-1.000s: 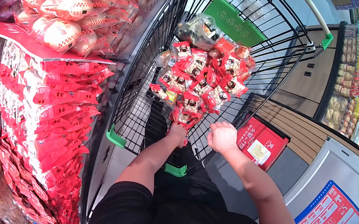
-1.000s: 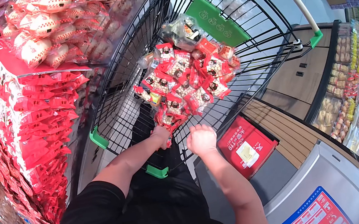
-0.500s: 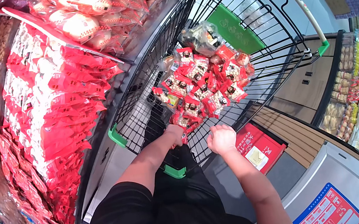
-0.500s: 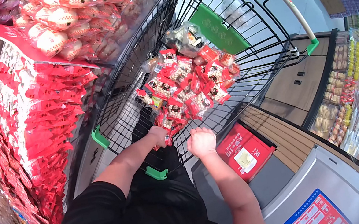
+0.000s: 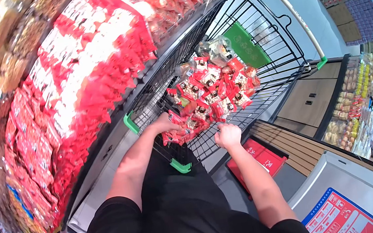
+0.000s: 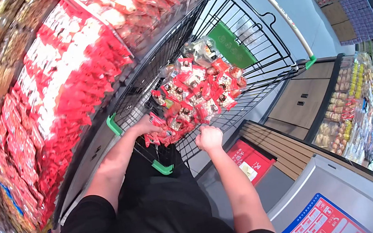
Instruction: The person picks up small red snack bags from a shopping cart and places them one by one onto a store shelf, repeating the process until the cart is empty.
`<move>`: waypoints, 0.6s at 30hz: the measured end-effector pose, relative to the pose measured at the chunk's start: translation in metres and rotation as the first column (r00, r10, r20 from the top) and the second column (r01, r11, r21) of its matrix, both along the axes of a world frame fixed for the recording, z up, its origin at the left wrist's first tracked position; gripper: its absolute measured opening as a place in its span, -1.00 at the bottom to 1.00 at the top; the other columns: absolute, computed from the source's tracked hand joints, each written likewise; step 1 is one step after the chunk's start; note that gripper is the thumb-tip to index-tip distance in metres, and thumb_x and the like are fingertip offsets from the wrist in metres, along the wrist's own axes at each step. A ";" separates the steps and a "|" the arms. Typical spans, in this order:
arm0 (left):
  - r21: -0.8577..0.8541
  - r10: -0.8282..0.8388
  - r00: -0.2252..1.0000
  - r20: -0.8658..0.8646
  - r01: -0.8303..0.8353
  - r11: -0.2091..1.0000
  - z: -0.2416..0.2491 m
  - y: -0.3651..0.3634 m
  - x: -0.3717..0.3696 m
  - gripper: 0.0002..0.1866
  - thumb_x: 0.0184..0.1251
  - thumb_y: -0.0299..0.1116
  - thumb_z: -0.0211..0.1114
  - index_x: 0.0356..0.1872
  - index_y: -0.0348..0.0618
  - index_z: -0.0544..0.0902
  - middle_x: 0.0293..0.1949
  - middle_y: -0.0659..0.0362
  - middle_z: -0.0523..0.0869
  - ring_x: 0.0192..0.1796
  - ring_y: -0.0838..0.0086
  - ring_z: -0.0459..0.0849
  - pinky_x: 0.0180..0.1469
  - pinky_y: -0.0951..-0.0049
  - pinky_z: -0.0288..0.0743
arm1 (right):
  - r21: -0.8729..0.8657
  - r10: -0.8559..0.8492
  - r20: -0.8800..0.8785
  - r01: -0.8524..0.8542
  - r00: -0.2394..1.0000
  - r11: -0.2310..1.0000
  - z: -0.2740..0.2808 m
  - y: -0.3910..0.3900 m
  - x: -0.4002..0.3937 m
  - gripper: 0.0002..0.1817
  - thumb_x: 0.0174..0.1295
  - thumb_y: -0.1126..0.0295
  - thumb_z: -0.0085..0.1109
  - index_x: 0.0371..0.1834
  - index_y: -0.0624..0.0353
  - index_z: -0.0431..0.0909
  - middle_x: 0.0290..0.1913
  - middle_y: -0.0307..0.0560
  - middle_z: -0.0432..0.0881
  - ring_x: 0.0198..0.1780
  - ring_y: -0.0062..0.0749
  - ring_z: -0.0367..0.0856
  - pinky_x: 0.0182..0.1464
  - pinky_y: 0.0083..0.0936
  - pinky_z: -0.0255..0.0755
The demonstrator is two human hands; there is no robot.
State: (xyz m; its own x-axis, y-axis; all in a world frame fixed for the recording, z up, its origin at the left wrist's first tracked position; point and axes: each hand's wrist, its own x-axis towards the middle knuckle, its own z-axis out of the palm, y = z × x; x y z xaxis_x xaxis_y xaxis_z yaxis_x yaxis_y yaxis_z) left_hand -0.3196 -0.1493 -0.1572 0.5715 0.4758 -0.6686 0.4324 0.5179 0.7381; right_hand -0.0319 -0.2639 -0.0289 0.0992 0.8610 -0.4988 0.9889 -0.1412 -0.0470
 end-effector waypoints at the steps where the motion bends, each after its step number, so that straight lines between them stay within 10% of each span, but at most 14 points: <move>1: -0.008 0.096 0.995 0.006 -0.096 0.995 0.032 0.002 -0.007 -0.46 -0.04 -0.33 0.63 0.03 -0.24 0.69 -0.03 0.13 0.78 -0.02 0.42 0.74 0.08 0.36 0.61 | -0.026 -0.011 0.016 0.011 1.000 1.000 0.000 0.002 0.000 -0.67 0.09 0.08 0.27 -0.15 -0.02 0.73 -0.19 -0.07 0.78 -0.10 -0.18 0.76 0.04 -0.21 0.60; 6: -0.433 0.527 0.784 0.329 -0.371 0.822 0.088 -0.021 -0.051 -0.59 0.18 -0.43 0.45 0.08 -0.25 0.64 -0.03 0.10 0.78 0.02 0.36 0.76 0.14 0.27 0.64 | -0.125 -0.122 -0.053 0.115 0.991 0.985 0.016 0.016 -0.007 -0.54 0.07 0.01 0.33 -0.05 0.04 0.74 -0.15 -0.01 0.79 -0.04 -0.15 0.76 0.06 -0.21 0.60; 7: -0.513 0.628 0.669 0.397 -0.405 0.757 0.102 -0.031 -0.056 -0.61 0.21 -0.41 0.42 0.08 -0.26 0.64 -0.02 0.08 0.78 0.02 0.33 0.77 0.14 0.26 0.65 | -0.035 -0.230 -0.311 0.231 0.922 0.972 0.008 0.014 -0.005 -0.49 0.08 0.00 0.41 0.00 0.10 0.73 -0.12 0.00 0.80 -0.01 -0.22 0.77 0.05 -0.29 0.61; 8: -0.593 0.715 0.537 0.448 -0.421 0.687 0.119 -0.038 -0.061 -0.62 0.24 -0.40 0.39 0.07 -0.27 0.64 0.00 0.05 0.78 0.02 0.31 0.78 0.15 0.25 0.67 | -0.043 -0.291 -0.698 0.367 0.654 0.929 -0.023 0.010 -0.003 -0.57 0.21 0.20 0.42 0.10 0.15 0.68 -0.04 -0.05 0.79 0.03 -0.34 0.75 0.08 -0.40 0.60; 10: -0.653 0.780 0.361 0.512 -0.427 0.626 0.167 -0.048 -0.066 -0.57 0.27 -0.35 0.37 0.15 -0.26 0.59 0.03 0.02 0.77 0.04 0.26 0.78 0.19 0.20 0.67 | -0.295 -0.373 -0.926 0.509 0.055 0.809 0.013 0.021 -0.044 -0.61 0.33 0.42 0.33 0.21 0.21 0.59 0.06 -0.09 0.73 0.11 -0.43 0.68 0.14 -0.45 0.57; 16: -0.727 0.891 0.255 0.376 -0.516 0.454 0.270 -0.078 -0.104 -0.52 0.31 -0.33 0.35 0.23 -0.25 0.54 0.12 0.00 0.73 0.15 0.26 0.74 0.29 0.19 0.60 | -0.093 -0.059 -0.990 0.283 -0.126 0.955 0.189 0.032 -0.170 -0.22 0.22 0.59 0.36 0.52 0.21 0.23 0.46 0.02 0.37 0.35 -0.34 0.45 0.33 -0.37 0.40; 18: -0.686 0.877 0.242 0.415 -0.551 0.476 0.294 -0.089 -0.121 -0.54 0.33 -0.34 0.33 0.22 -0.26 0.54 0.10 0.02 0.73 0.12 0.29 0.75 0.27 0.20 0.61 | 0.054 0.049 -0.998 0.252 0.026 0.966 0.227 0.028 -0.204 -0.18 0.18 0.53 0.41 0.52 0.27 0.22 0.38 0.01 0.44 0.30 -0.36 0.50 0.26 -0.36 0.48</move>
